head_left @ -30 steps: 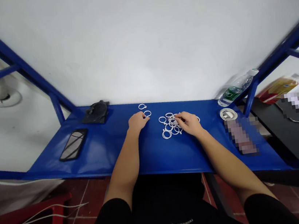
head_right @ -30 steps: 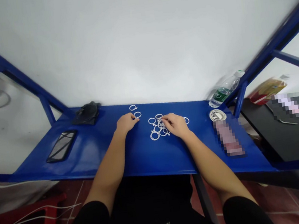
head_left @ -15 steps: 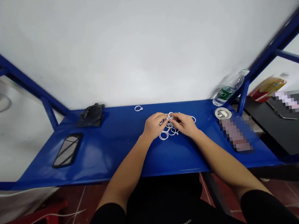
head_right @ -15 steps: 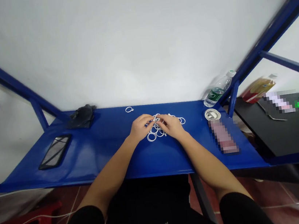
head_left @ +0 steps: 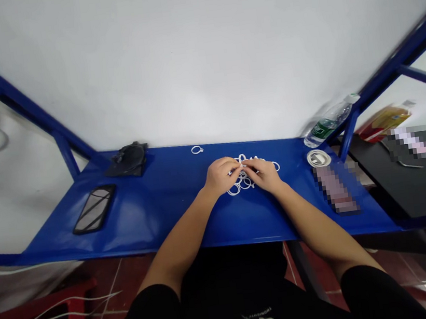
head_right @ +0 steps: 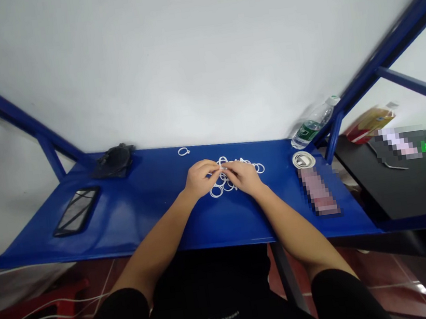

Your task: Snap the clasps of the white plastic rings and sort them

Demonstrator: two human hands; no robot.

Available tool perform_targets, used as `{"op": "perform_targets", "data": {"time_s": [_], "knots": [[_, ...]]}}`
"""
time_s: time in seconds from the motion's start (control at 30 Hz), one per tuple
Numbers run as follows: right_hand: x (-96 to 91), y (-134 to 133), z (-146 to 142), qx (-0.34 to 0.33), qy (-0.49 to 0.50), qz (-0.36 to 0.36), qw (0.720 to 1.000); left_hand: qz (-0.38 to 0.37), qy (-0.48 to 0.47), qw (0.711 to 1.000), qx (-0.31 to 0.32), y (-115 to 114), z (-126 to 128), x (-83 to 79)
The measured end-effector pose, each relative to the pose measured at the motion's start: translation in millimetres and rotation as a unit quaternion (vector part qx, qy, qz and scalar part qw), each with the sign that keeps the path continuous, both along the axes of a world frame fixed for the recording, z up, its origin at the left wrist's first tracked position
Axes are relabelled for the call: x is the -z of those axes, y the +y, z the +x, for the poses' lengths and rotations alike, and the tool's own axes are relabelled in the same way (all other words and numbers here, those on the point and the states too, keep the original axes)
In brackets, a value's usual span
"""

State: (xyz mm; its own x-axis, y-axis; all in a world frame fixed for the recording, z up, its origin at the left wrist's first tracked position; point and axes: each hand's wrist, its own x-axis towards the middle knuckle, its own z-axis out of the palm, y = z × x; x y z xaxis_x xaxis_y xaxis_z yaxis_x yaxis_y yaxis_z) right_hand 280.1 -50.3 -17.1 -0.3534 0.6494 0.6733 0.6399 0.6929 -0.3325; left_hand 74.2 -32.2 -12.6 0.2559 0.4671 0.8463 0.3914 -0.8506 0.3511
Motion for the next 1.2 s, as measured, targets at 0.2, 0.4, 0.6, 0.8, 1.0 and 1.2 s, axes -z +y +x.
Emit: {"op": "perform_targets", "data": {"time_s": [0.2,0.4,0.6,0.8,1.0,1.2], "knots": [[-3.4,-2.2,-3.5,-0.018,-0.008,-0.02,1.0,0.014,0.044,0.997,-0.06,1.6,-3.1,2.5],[-1.5,1.3,1.3,0.008,-0.015,-0.041,0.999,-0.014,0.059,0.996,-0.072,7.4,-6.3,7.5],[-1.4,4.3,9.3,0.031,-0.031,-0.079,0.996,-0.15,0.107,0.962,-0.201,43.6,-46.9,17.6],[-3.3,2.5,9.5,0.032,-0.021,-0.089,0.995,-0.336,0.171,0.872,-0.312,71.4,-79.1,36.3],[-4.2,2.6,7.8,0.035,-0.026,-0.094,0.995,-0.323,0.214,0.86,-0.332,65.5,-75.9,35.2],[-4.4,2.5,6.4,0.029,-0.03,-0.09,0.995,-0.326,0.238,0.856,-0.323,52.7,-71.4,26.6]]}}
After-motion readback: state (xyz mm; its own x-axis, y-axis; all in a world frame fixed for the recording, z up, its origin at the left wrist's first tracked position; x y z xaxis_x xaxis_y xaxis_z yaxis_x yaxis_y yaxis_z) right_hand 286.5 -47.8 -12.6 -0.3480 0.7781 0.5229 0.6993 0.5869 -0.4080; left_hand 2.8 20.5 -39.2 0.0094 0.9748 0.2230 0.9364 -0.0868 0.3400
